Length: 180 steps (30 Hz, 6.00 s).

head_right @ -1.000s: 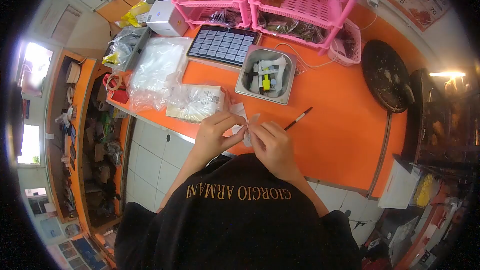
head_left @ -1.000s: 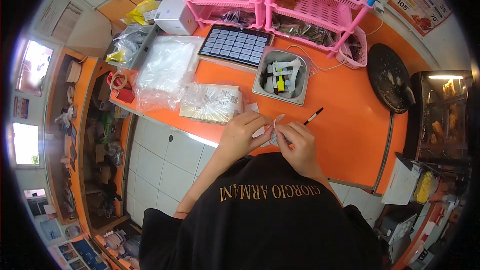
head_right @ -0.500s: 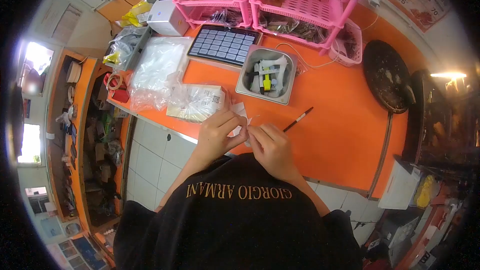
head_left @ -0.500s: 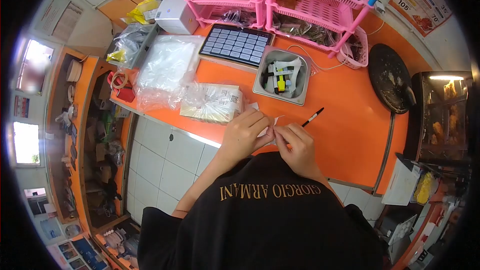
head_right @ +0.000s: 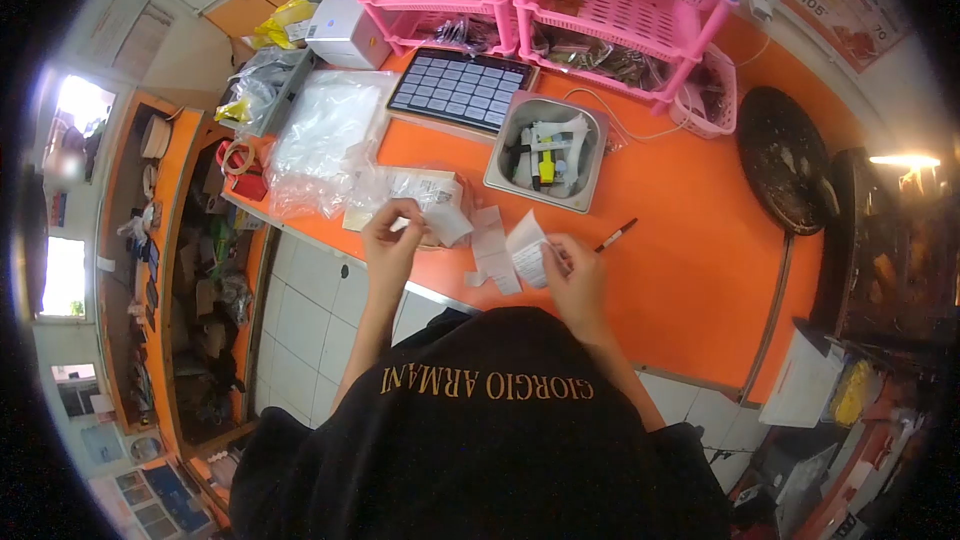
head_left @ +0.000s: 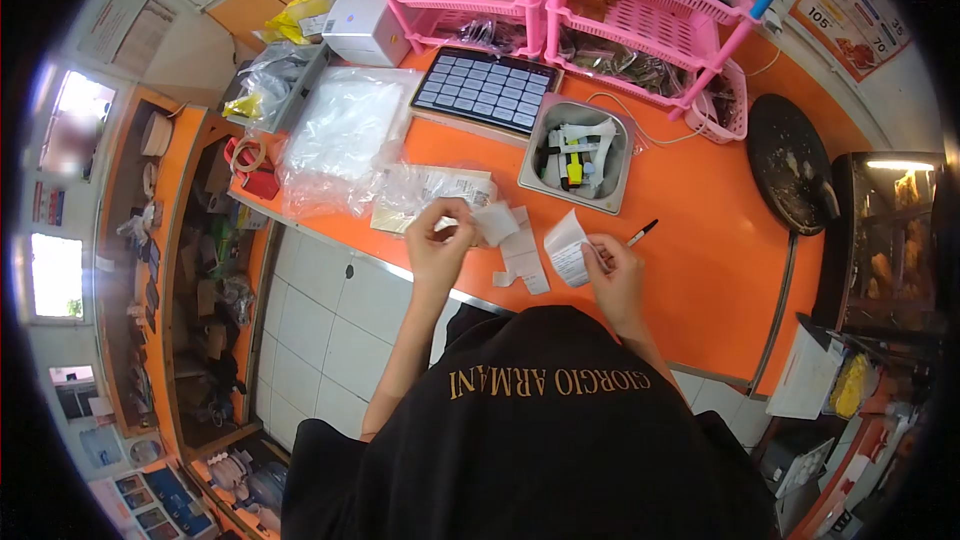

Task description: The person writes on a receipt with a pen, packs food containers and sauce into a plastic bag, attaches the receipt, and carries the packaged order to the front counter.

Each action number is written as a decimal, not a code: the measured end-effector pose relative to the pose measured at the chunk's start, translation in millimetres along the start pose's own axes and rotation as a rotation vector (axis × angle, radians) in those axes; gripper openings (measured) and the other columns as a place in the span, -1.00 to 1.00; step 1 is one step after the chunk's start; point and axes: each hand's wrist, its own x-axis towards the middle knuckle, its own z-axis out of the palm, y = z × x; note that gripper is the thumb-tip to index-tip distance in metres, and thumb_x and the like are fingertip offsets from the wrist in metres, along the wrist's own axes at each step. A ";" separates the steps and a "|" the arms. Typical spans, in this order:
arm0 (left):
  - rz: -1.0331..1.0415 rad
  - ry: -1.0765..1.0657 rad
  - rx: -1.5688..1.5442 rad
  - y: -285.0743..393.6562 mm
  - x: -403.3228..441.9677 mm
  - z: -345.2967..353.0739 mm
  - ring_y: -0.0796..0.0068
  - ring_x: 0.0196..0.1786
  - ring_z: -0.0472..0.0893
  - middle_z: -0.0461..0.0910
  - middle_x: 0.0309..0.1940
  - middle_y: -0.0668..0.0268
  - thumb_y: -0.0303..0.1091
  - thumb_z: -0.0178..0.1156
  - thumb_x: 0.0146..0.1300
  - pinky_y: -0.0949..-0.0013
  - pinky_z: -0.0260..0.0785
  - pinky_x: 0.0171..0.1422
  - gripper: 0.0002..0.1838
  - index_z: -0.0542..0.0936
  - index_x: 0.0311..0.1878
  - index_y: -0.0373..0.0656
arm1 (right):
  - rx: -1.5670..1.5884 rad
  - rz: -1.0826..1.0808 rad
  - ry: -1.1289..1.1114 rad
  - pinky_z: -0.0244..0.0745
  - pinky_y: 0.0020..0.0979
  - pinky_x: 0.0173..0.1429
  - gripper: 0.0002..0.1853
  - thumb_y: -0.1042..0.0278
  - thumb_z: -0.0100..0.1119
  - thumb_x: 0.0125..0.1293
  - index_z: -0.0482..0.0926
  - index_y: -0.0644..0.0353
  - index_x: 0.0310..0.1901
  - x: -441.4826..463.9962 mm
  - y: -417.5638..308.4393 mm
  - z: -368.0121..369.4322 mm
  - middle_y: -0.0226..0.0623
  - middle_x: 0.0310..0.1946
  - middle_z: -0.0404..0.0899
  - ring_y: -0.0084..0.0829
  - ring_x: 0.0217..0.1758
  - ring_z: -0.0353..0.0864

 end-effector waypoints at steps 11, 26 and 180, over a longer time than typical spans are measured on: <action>0.646 0.235 1.122 -12.1 -7.7 -46.9 0.24 -0.35 0.40 0.38 -0.49 0.28 -0.58 0.23 -0.19 0.26 0.29 -0.30 -0.80 0.45 -0.44 -0.19 | -0.282 0.065 -0.120 0.47 -0.37 -0.27 -0.87 0.47 0.11 0.19 0.52 0.35 -0.27 5.3 32.8 -0.8 -0.07 -0.40 0.59 -0.24 -0.35 0.63; 0.498 0.096 1.105 -42.3 -33.4 -18.8 0.25 -0.14 0.46 0.49 -0.25 0.32 -0.49 0.24 -0.08 0.24 0.31 -0.09 -0.80 0.50 -0.33 -0.13 | -0.262 0.068 -0.146 0.48 -0.38 -0.26 -0.86 0.45 0.10 0.20 0.51 0.37 -0.30 2.4 44.2 6.5 -0.09 -0.43 0.60 -0.25 -0.37 0.64; -0.281 0.320 0.038 9.6 248.9 -1027.5 0.22 -0.13 0.57 0.56 -0.20 0.08 -0.33 0.04 0.29 0.26 0.36 -0.10 -0.74 0.40 -0.01 -0.22 | -0.251 -0.554 -1.750 0.42 -0.29 -0.20 -0.85 0.67 -0.06 -0.10 0.50 0.24 -0.52 185.7 -330.4 1157.8 -0.12 -0.33 0.45 -0.24 -0.34 0.54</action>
